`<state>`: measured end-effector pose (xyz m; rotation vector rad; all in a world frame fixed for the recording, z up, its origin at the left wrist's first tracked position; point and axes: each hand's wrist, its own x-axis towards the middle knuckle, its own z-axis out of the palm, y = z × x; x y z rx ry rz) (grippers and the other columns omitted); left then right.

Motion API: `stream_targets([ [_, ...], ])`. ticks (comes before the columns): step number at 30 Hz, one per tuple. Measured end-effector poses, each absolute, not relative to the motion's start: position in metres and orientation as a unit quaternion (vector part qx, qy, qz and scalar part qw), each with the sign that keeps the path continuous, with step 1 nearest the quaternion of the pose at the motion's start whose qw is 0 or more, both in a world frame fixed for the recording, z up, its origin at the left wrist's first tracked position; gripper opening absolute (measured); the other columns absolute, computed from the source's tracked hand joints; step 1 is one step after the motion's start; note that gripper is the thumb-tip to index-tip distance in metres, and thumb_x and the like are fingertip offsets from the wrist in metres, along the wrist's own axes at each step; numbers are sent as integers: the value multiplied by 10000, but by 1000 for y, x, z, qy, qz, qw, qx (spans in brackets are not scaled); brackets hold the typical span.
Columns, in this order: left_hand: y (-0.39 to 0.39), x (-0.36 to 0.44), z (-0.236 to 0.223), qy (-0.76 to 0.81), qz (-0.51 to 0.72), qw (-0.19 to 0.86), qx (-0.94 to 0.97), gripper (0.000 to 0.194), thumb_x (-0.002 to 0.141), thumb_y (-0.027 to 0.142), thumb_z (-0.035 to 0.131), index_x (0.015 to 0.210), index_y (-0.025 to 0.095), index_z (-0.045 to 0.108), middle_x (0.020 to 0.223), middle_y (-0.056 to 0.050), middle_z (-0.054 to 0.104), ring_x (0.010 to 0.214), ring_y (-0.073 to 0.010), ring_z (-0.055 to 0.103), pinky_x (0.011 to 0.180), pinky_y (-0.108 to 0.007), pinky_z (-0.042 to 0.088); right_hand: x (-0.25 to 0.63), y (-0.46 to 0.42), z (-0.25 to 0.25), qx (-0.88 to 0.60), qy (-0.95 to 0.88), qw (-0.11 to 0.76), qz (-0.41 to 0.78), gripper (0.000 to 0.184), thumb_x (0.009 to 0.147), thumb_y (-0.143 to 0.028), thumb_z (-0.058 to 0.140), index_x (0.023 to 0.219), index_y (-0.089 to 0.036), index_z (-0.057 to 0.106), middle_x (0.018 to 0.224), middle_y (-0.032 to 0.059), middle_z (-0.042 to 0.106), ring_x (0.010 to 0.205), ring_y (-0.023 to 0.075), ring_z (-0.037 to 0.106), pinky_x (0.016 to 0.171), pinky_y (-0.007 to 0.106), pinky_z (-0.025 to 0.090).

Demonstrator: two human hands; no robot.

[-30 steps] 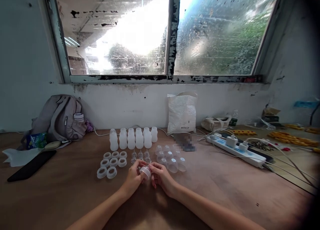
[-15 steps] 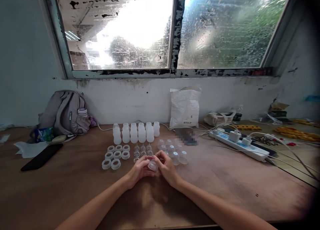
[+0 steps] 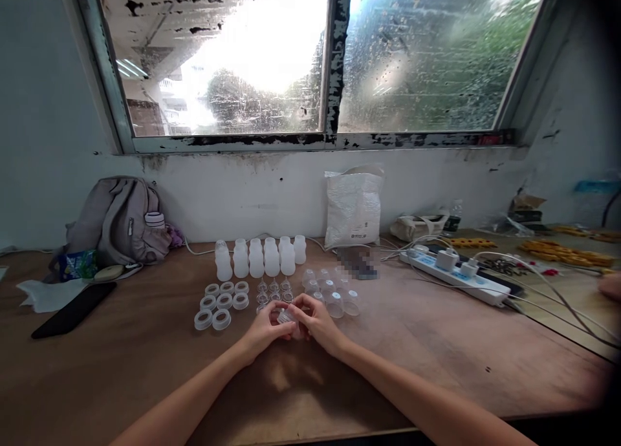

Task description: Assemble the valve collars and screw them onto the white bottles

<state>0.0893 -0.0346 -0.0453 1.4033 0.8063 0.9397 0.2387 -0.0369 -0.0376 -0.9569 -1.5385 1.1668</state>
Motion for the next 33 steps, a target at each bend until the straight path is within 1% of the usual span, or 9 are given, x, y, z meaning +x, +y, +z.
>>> stream_targets([
  [6,-36,91,-38,346,407,631,562,445,629,338,663,983,143,476,659,2,567,593,-109,566,604,-250,473,243,-34,-24,-380,-579,505,515,303,681,-440,572,630,-160,467,420,-74,417,328,52,360,324,180,254],
  [12,-35,95,-31,304,421,656,548,410,650,316,647,952,138,435,690,-10,552,591,-107,556,590,-249,460,247,-33,-14,-375,-566,525,513,279,688,-404,583,620,-155,479,444,-61,434,342,46,333,341,186,244],
  [16,-34,96,-35,304,414,637,575,362,693,335,597,949,152,417,719,-17,549,645,-128,553,583,-255,456,249,-32,-16,-389,-577,523,493,281,707,-413,567,624,-155,490,450,-54,430,359,51,333,352,191,248],
  [18,-36,93,-38,322,411,583,623,334,708,338,576,948,162,424,744,-22,552,682,-139,550,585,-248,450,249,-32,-20,-403,-594,511,473,280,702,-414,573,623,-157,497,449,-55,416,357,53,333,350,194,248],
  [21,-41,86,-38,357,406,421,728,285,707,319,575,936,176,484,867,-50,547,750,-150,534,622,-242,443,247,-36,-27,-417,-626,490,440,272,701,-411,578,631,-158,505,495,-44,431,371,54,351,346,195,262],
  [24,-43,82,-34,384,396,281,785,267,700,299,578,943,196,537,961,-60,499,849,-171,507,725,-273,439,245,-39,-32,-414,-637,485,433,261,729,-408,551,667,-162,490,583,-34,456,395,45,379,356,183,305],
  [28,-40,83,-30,412,389,163,808,294,711,264,565,999,208,543,997,-70,468,940,-195,469,842,-338,400,241,-37,-39,-412,-625,448,488,275,748,-435,516,845,-188,445,620,-41,461,378,51,411,289,156,303],
  [30,-37,82,-27,422,366,111,822,332,713,245,565,1043,227,530,1033,-75,470,964,-211,458,859,-370,386,241,-33,-43,-414,-614,427,519,319,739,-459,514,884,-192,413,597,-50,462,351,57,416,257,153,296],
  [33,-32,73,-17,404,306,67,859,528,659,329,632,1152,256,457,1092,-73,483,999,-241,452,871,-398,374,242,-28,-46,-420,-600,433,526,320,719,-460,539,808,-185,402,609,-50,467,343,43,415,266,149,318],
])
